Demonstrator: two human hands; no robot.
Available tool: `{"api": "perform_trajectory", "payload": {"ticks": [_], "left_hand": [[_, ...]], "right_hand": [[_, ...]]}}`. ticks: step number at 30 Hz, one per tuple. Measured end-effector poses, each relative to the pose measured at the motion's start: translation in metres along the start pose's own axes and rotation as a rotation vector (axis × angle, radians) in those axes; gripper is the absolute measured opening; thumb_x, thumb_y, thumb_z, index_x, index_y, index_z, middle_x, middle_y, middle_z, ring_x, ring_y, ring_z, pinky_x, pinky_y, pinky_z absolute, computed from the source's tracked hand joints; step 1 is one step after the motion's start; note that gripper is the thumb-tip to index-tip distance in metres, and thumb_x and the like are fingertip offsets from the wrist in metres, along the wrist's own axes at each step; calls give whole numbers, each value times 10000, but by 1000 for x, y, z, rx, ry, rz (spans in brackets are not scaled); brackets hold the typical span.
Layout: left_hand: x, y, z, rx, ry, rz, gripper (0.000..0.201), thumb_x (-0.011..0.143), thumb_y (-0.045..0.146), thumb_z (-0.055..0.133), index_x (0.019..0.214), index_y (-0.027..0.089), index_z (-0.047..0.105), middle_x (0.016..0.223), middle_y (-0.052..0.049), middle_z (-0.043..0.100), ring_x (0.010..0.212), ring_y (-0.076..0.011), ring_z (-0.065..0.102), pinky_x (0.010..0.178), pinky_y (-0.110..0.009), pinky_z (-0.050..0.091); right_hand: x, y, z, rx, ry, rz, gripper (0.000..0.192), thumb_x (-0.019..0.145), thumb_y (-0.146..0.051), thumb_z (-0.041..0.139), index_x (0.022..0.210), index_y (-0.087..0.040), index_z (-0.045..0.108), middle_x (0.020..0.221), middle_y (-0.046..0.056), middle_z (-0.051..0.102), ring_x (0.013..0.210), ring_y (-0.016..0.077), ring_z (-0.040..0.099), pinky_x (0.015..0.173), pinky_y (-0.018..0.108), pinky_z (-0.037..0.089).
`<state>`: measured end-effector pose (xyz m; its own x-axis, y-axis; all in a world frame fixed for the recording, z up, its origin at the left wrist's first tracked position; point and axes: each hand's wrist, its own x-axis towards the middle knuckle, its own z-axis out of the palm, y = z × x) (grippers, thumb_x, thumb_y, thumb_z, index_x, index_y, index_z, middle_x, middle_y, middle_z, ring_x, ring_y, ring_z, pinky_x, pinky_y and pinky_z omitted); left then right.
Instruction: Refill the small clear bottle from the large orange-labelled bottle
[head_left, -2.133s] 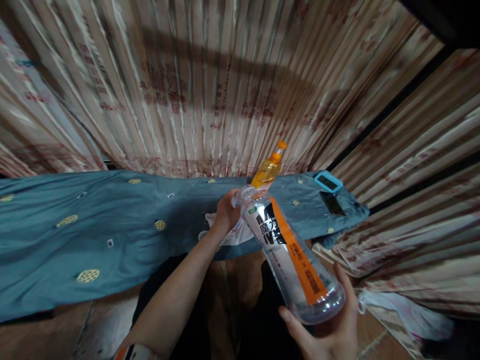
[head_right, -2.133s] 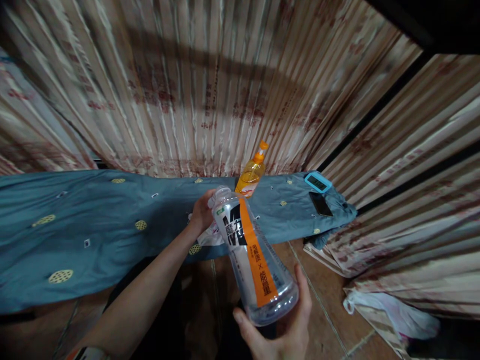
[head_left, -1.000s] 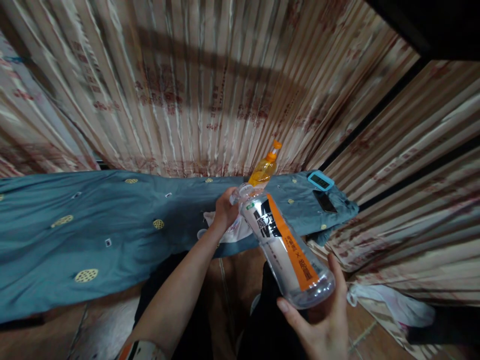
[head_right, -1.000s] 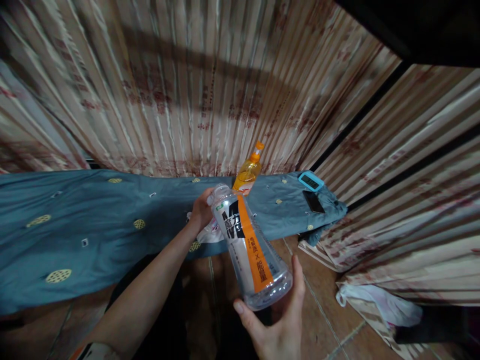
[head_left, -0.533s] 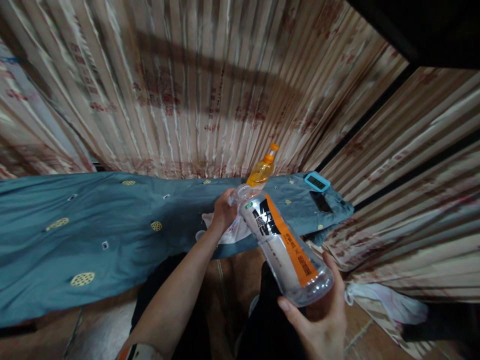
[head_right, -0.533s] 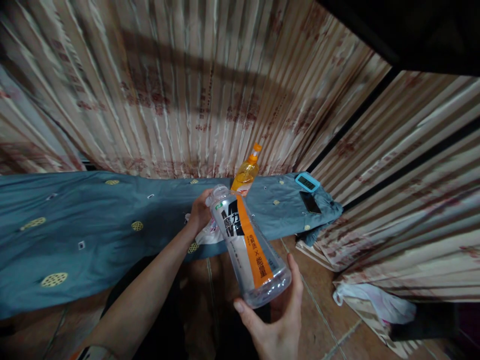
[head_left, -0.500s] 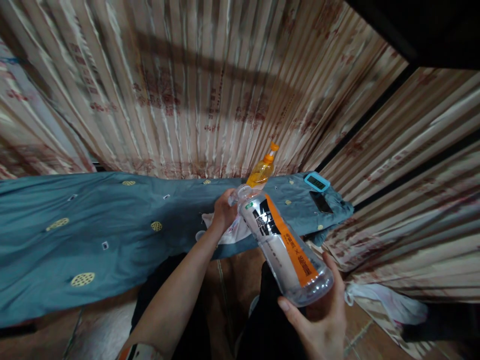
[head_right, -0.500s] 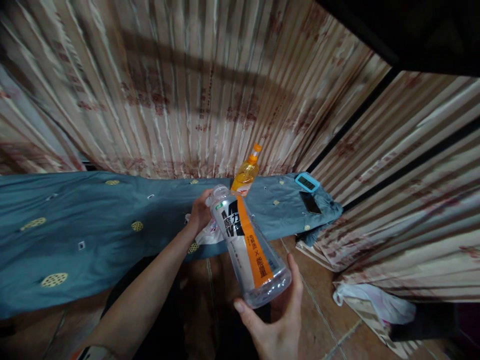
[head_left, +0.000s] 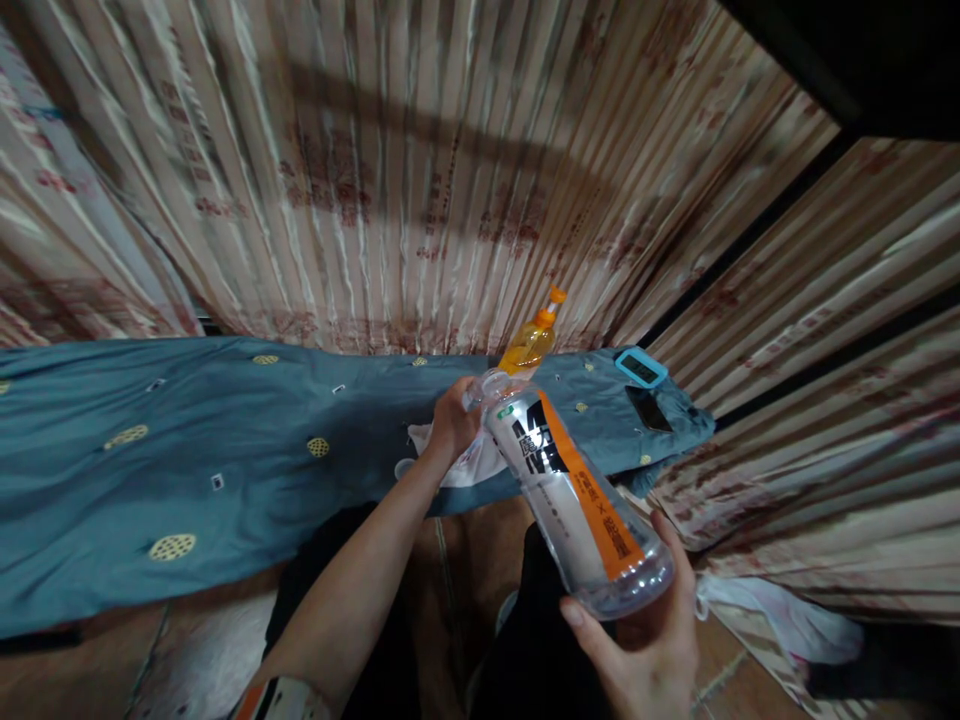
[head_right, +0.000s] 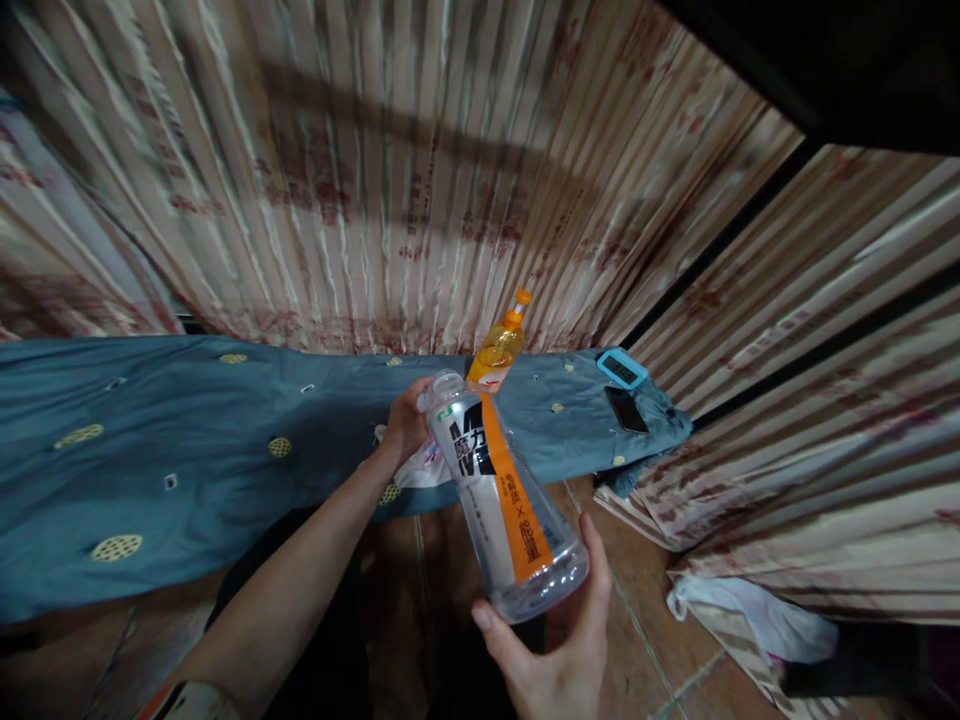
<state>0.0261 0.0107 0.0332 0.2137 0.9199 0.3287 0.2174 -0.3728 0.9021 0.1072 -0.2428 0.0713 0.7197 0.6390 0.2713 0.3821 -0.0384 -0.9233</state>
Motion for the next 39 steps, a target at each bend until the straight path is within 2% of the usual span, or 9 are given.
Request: {"api": "perform_trajectory", "payload": {"ticks": [2,5,13,21,27,31,36,39], "left_hand": [[0,-1,0,11,-12,-3,303,800,362,609,1017,153,640,1022,-103,728,953,-253,672,869,-373,514],[1,-2,-1,37,-22,-9,294,797,353,616,1016,158,636,1038,-101,725,974,-252,669,874,-361,509],[-1,1,1,32,8,-25,310,789,402,619,998,174,643,957,-69,734,900,-236,674,818,-330,515],[-4,2,2,-9,18,-42,304,779,386,636,993,171,652,964,-66,737,904,-237,675,816,-325,515],[-3,2,2,18,8,-49,299,777,344,649,1024,176,648,1037,-72,729,965,-243,667,867,-341,506],[-2,2,2,31,-3,-43,326,780,307,647,1064,148,642,1082,-106,713,993,-248,664,897,-339,502],[-3,2,2,27,-13,-27,369,786,336,643,1092,130,636,1117,-120,701,1026,-260,657,933,-354,495],[-3,0,2,52,-29,-16,362,787,325,632,1093,131,632,1125,-119,699,1038,-263,653,942,-362,490]], "right_hand": [[2,11,-4,-16,-11,-77,1084,548,-400,842,1466,-237,289,1420,149,431,1183,313,541,877,409,518],[5,21,-8,-25,-28,-105,1058,575,-375,830,1469,-242,283,1404,149,454,1179,309,553,874,407,524],[8,16,-9,-110,-17,-188,1020,601,-391,808,1468,-222,298,1453,148,383,1245,320,483,892,401,512],[8,20,-9,-111,-1,-170,1025,603,-406,805,1466,-209,291,1466,156,366,1266,332,468,925,430,498],[5,13,-6,-60,10,-67,1068,585,-438,810,1479,-231,264,1455,155,392,1278,376,459,991,541,438],[6,8,-6,-74,26,-73,1052,593,-448,802,1476,-226,278,1455,148,399,1267,359,471,973,502,462],[9,10,-9,-64,5,-103,1052,549,-409,831,1454,-233,323,1425,148,429,1193,344,525,872,451,516],[8,4,-7,-45,23,-43,1057,564,-445,814,1465,-236,301,1427,146,424,1231,355,492,932,496,476]]}}
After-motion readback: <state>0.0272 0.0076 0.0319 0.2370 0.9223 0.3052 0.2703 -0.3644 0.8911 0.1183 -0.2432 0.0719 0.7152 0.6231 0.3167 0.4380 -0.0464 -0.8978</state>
